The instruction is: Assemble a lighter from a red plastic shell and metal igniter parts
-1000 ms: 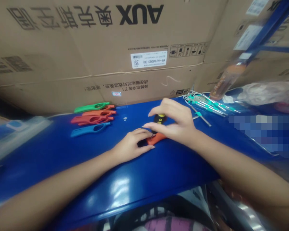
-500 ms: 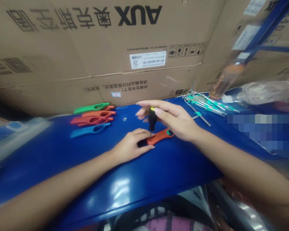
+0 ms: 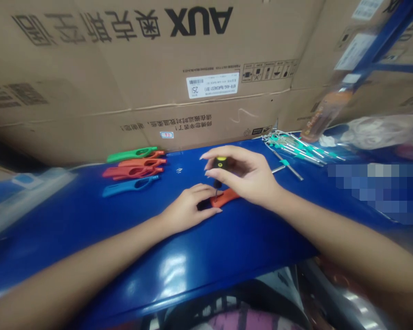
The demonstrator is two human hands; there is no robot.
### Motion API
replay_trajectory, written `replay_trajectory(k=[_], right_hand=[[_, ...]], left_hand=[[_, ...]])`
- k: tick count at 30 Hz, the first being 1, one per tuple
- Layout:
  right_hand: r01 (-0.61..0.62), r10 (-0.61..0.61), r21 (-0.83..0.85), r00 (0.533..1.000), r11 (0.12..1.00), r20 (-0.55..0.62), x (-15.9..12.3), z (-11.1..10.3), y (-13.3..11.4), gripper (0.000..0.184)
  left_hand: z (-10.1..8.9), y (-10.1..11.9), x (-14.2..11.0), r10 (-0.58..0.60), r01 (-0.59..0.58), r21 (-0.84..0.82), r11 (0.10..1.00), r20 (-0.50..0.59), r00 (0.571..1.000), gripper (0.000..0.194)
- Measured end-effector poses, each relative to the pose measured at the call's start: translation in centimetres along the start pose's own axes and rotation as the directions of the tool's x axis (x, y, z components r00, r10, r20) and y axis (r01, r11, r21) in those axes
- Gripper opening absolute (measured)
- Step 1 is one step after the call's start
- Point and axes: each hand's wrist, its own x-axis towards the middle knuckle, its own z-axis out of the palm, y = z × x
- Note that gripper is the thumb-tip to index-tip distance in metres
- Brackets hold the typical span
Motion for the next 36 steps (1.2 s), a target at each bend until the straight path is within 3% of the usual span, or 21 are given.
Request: replay_trajectory(k=[3, 7, 9, 12, 14, 16, 20, 23, 25, 29, 31, 34, 36], right_hand=[[0.098, -0.123, -0.219, 0.987, 0.971, -0.102, -0.3, -0.2, 0.3, 0.022], [-0.036, 0.041, -0.055, 0.995, 0.998, 0.091, -0.3, -0.5, 0.1, 0.029], [-0.060, 0.067, -0.058, 0.989, 0.997, 0.131, -0.2, -0.4, 0.2, 0.031], [0.062, -0.071, -0.303, 0.997, 0.951, -0.016, -0.2, -0.5, 0.5, 0.026], [0.150, -0.186, -0.423, 0.982, 0.893, -0.044, -0.3, -0.7, 0.6, 0.027], [0.181, -0.191, -0.364, 0.982, 0.914, 0.008, -0.4, -0.6, 0.6, 0.024], [0.070, -0.066, -0.081, 0.996, 0.994, 0.053, -0.4, 0.1, 0.4, 0.031], [0.162, -0.180, -0.208, 0.981, 0.965, -0.067, -0.5, 0.2, 0.4, 0.024], [0.222, -0.243, -0.289, 0.969, 0.931, -0.037, -0.4, -0.2, 0.3, 0.022], [0.078, -0.063, -0.092, 0.985, 0.993, 0.158, -0.1, -0.8, 0.1, 0.032], [0.027, -0.018, -0.064, 0.991, 0.998, 0.133, 0.0, -0.9, 0.2, 0.031], [0.101, -0.105, -0.231, 0.994, 0.968, -0.008, 0.0, -0.9, 0.4, 0.024], [0.128, -0.130, -0.264, 0.991, 0.956, 0.011, 0.0, -1.0, 0.4, 0.025]], left_hand=[[0.1, -0.1, 0.0, 0.004, -0.004, 0.006, 1.000, -0.006, 1.000, 0.037], [0.0, 0.0, 0.1, -0.008, 0.008, -0.008, 1.000, 0.005, 1.000, 0.039], [0.0, 0.0, 0.1, -0.015, 0.015, -0.016, 1.000, 0.012, 1.000, 0.039], [0.1, -0.1, 0.0, -0.017, 0.017, -0.010, 1.000, 0.008, 1.000, 0.036], [0.1, -0.2, 0.0, -0.013, 0.013, -0.005, 1.000, 0.004, 1.000, 0.035], [0.1, -0.2, -0.1, -0.009, 0.010, -0.010, 1.000, 0.002, 1.000, 0.035], [0.1, -0.2, -0.1, -0.016, 0.016, -0.013, 1.000, 0.010, 1.000, 0.036], [0.1, -0.2, 0.0, -0.016, 0.016, -0.013, 1.000, 0.011, 1.000, 0.032], [0.1, -0.2, 0.0, -0.013, 0.013, -0.017, 1.000, 0.004, 1.000, 0.032], [0.0, 0.0, 0.1, -0.027, 0.028, -0.021, 0.999, 0.012, 1.000, 0.035], [0.0, 0.0, 0.1, -0.035, 0.035, -0.013, 0.999, 0.018, 0.999, 0.036], [0.0, 0.0, 0.1, -0.032, 0.032, -0.013, 0.999, 0.009, 0.999, 0.035], [0.0, 0.0, 0.0, -0.033, 0.033, -0.016, 0.999, 0.011, 0.999, 0.036]])
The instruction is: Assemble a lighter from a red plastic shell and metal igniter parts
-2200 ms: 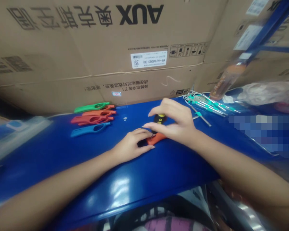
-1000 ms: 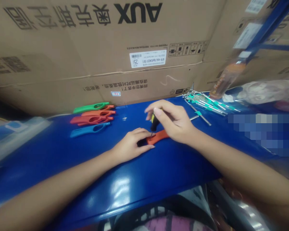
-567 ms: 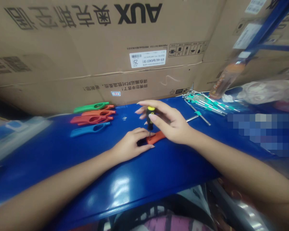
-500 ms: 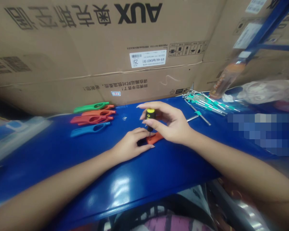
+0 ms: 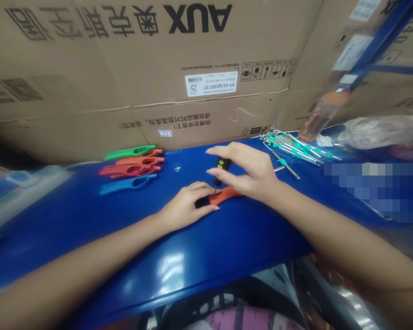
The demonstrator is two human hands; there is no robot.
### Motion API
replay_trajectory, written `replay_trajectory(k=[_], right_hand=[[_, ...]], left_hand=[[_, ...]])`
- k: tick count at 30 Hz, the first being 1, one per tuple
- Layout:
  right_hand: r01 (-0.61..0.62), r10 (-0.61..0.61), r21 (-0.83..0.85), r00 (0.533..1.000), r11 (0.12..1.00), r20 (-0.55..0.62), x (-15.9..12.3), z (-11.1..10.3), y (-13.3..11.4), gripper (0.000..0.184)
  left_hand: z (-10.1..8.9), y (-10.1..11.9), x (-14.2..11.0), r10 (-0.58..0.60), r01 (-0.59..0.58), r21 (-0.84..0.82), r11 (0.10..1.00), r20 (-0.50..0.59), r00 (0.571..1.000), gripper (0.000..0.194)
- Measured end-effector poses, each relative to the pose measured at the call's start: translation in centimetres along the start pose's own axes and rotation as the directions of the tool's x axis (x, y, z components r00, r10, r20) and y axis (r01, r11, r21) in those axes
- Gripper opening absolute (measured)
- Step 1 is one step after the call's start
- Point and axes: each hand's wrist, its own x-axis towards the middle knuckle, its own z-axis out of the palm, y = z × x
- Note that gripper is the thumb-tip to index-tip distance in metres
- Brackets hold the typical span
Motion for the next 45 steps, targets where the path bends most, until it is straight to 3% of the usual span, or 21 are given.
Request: replay_trajectory(k=[4, 6, 8, 10, 15, 20, 22, 24, 26, 32, 37, 42, 45], right_hand=[[-0.125, 0.096, 0.207, 0.985, 0.970, 0.145, 0.2, 0.1, -0.4, 0.033], [-0.119, 0.108, 0.178, 0.991, 0.977, 0.073, 0.2, 0.3, -0.5, 0.026], [-0.051, 0.053, 0.043, 0.998, 0.998, -0.037, 0.1, 0.4, -0.4, 0.021], [0.000, -0.001, -0.030, 0.999, 1.000, -0.053, 0.1, 0.4, -0.3, 0.021], [-0.082, 0.048, 0.236, 0.988, 0.968, 0.146, 0.3, 0.3, -0.2, 0.030], [0.036, -0.036, 0.006, 0.999, 0.999, 0.003, 0.1, 0.4, -0.7, 0.021], [0.036, -0.037, 0.018, 0.997, 0.999, 0.063, 0.1, 0.2, -1.1, 0.024], [-0.036, 0.016, 0.113, 0.985, 0.993, 0.172, 0.3, 0.0, -1.4, 0.030], [-0.099, 0.066, 0.153, 0.976, 0.983, 0.209, 0.4, -0.2, -1.4, 0.028], [-0.117, 0.117, 0.003, 0.993, 0.993, 0.017, 0.9, -1.5, -0.9, 0.026], [-0.260, 0.260, 0.027, 0.940, 0.965, -0.222, 1.4, -4.9, 1.4, 0.027], [-0.323, 0.271, -0.330, 0.943, 0.887, -0.193, -1.0, -7.8, 6.1, 0.020], [-0.285, 0.260, -0.500, 0.958, 0.818, -0.122, -3.2, -8.6, 8.3, 0.020]], left_hand=[[0.0, 0.0, 0.0, -0.009, 0.009, 0.006, 1.000, 0.009, 1.000, 0.037], [0.0, 0.0, -0.1, -0.001, 0.001, 0.004, 1.000, 0.003, 1.000, 0.036], [0.0, -0.1, -0.1, 0.005, -0.005, 0.004, 1.000, -0.002, 1.000, 0.034], [0.0, -0.1, -0.1, -0.002, 0.002, 0.006, 1.000, -0.003, 1.000, 0.033], [0.0, 0.0, 0.0, -0.010, 0.010, 0.003, 1.000, 0.012, 1.000, 0.037], [0.1, -0.1, -0.1, -0.006, 0.006, -0.005, 1.000, 0.001, 1.000, 0.030], [0.1, -0.2, -0.1, -0.010, 0.010, -0.007, 1.000, 0.001, 1.000, 0.028], [0.2, -0.1, -0.1, -0.016, 0.016, -0.001, 1.000, -0.004, 1.000, 0.029], [0.2, 0.0, 0.0, -0.025, 0.025, 0.013, 1.000, -0.006, 1.000, 0.029], [-1.1, 1.5, 0.6, -0.088, 0.077, 0.131, 0.988, 0.082, 0.993, 0.038], [-2.8, 2.2, 1.1, -0.191, 0.143, 0.273, 0.951, 0.158, 0.969, 0.043], [-3.8, 0.8, 2.8, -0.221, 0.144, 0.355, 0.924, 0.184, 0.958, 0.026], [-4.6, -1.1, 4.9, -0.201, 0.118, 0.357, 0.927, 0.204, 0.958, 0.024]])
